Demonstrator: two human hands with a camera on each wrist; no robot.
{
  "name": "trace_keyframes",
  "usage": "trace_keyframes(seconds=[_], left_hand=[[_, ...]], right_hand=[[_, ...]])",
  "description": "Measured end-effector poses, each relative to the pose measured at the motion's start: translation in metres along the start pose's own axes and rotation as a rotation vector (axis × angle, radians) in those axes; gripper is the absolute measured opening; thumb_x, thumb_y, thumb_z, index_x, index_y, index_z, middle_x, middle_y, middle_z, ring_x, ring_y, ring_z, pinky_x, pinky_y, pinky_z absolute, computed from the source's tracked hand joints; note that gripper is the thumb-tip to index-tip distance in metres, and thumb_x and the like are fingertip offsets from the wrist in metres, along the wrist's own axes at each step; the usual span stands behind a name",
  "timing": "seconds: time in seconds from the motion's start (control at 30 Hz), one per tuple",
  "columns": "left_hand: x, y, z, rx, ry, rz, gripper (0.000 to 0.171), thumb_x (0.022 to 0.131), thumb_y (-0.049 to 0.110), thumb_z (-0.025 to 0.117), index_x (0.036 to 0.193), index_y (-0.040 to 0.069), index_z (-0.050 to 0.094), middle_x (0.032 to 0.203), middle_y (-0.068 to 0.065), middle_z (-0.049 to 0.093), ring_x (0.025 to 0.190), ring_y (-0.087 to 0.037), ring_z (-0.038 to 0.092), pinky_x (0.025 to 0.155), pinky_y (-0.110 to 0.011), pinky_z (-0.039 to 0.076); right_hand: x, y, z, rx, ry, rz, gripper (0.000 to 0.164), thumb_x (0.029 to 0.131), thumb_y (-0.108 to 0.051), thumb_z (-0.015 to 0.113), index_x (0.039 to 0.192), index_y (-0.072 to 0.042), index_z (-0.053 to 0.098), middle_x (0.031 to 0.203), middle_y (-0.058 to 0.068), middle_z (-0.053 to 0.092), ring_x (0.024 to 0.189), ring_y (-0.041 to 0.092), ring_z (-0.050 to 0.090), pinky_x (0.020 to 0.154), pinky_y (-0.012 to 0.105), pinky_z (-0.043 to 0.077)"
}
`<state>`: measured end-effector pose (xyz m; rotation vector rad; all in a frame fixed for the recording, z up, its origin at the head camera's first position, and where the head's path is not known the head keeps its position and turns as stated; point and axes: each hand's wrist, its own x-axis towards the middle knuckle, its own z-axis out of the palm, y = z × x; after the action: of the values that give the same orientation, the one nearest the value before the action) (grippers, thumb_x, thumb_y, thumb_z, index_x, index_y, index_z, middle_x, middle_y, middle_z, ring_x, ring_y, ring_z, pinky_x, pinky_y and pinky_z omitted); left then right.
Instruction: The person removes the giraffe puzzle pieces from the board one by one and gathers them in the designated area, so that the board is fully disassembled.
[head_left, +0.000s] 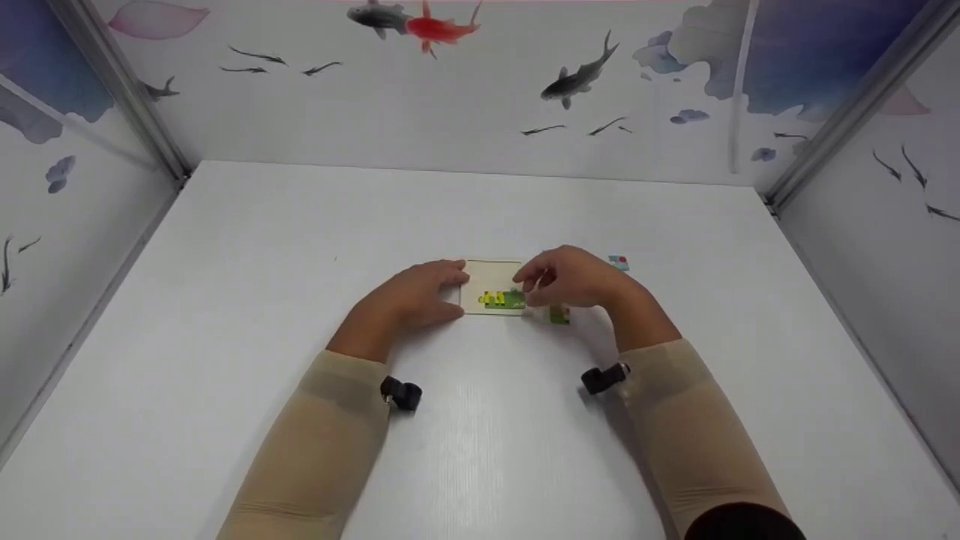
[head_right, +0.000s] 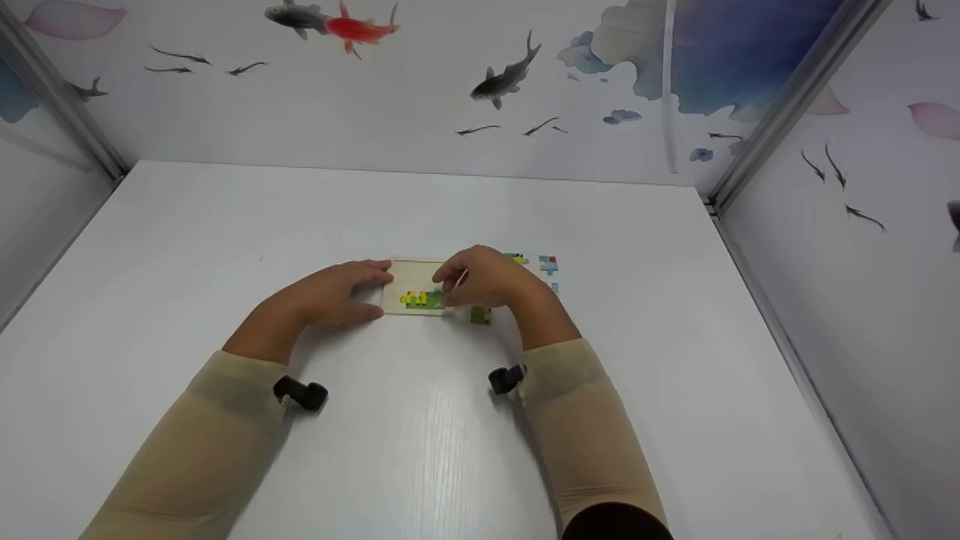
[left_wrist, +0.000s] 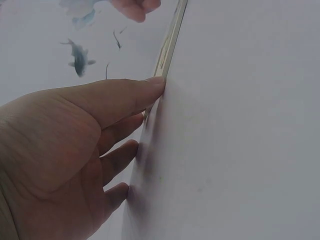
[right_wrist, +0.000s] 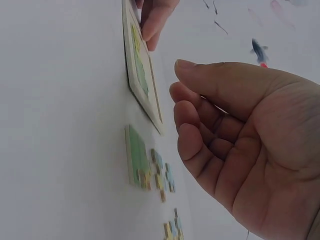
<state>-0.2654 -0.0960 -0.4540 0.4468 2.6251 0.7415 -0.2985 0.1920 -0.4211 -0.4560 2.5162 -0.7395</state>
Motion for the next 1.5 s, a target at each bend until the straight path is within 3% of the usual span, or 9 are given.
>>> trace_keyframes(seconds=[0.23, 0.53, 1.03, 1.27, 1.5], left_hand=[[0.001, -0.002, 0.000, 0.010, 0.009, 0.018, 0.064, 0.102, 0.035, 0.069, 0.162, 0.025, 0.049, 0.176, 0.011, 0.033, 0.167, -0.022, 0.024, 0.137, -0.050, 0.022], [0.001, -0.001, 0.001, 0.011, 0.010, 0.019, 0.063, 0.102, 0.034, 0.070, 0.161, 0.025, 0.051, 0.176, 0.011, 0.034, 0.167, -0.022, 0.025, 0.137, -0.049, 0.022], [0.002, -0.004, 0.001, 0.015, 0.006, 0.026, 0.062, 0.102, 0.034, 0.070, 0.161, 0.025, 0.051, 0.176, 0.011, 0.033, 0.167, -0.021, 0.025, 0.137, -0.048, 0.022], [0.002, -0.005, 0.001, 0.010, 0.008, 0.041, 0.061, 0.103, 0.033, 0.069, 0.160, 0.023, 0.051, 0.176, 0.009, 0.034, 0.167, -0.022, 0.026, 0.137, -0.048, 0.023], [0.002, -0.004, 0.001, 0.009, 0.004, 0.046, 0.062, 0.103, 0.032, 0.069, 0.161, 0.024, 0.050, 0.176, 0.009, 0.033, 0.167, -0.022, 0.026, 0.137, -0.049, 0.023]], right_hand=[[0.011, -0.022, 0.013, 0.024, 0.008, -0.041, 0.033, 0.098, -0.019, 0.076, 0.130, -0.024, 0.077, 0.114, -0.002, 0.075, 0.105, 0.022, 0.068, 0.091, 0.037, 0.059], [0.016, -0.011, 0.023, 0.010, 0.017, -0.013, 0.031, 0.097, -0.021, 0.076, 0.128, -0.028, 0.078, 0.112, -0.003, 0.074, 0.105, 0.021, 0.064, 0.093, 0.037, 0.056], [0.019, -0.018, 0.033, -0.070, 0.017, 0.006, 0.031, 0.095, -0.015, 0.077, 0.123, -0.027, 0.081, 0.117, -0.002, 0.070, 0.108, 0.023, 0.062, 0.102, 0.042, 0.056], [0.019, -0.018, 0.034, -0.049, 0.003, -0.019, 0.036, 0.094, -0.010, 0.075, 0.127, -0.026, 0.079, 0.122, -0.002, 0.068, 0.113, 0.024, 0.062, 0.105, 0.044, 0.055], [0.020, -0.020, 0.035, -0.030, -0.008, 0.032, 0.039, 0.095, -0.008, 0.073, 0.125, -0.032, 0.078, 0.127, -0.003, 0.068, 0.119, 0.025, 0.062, 0.111, 0.048, 0.053]])
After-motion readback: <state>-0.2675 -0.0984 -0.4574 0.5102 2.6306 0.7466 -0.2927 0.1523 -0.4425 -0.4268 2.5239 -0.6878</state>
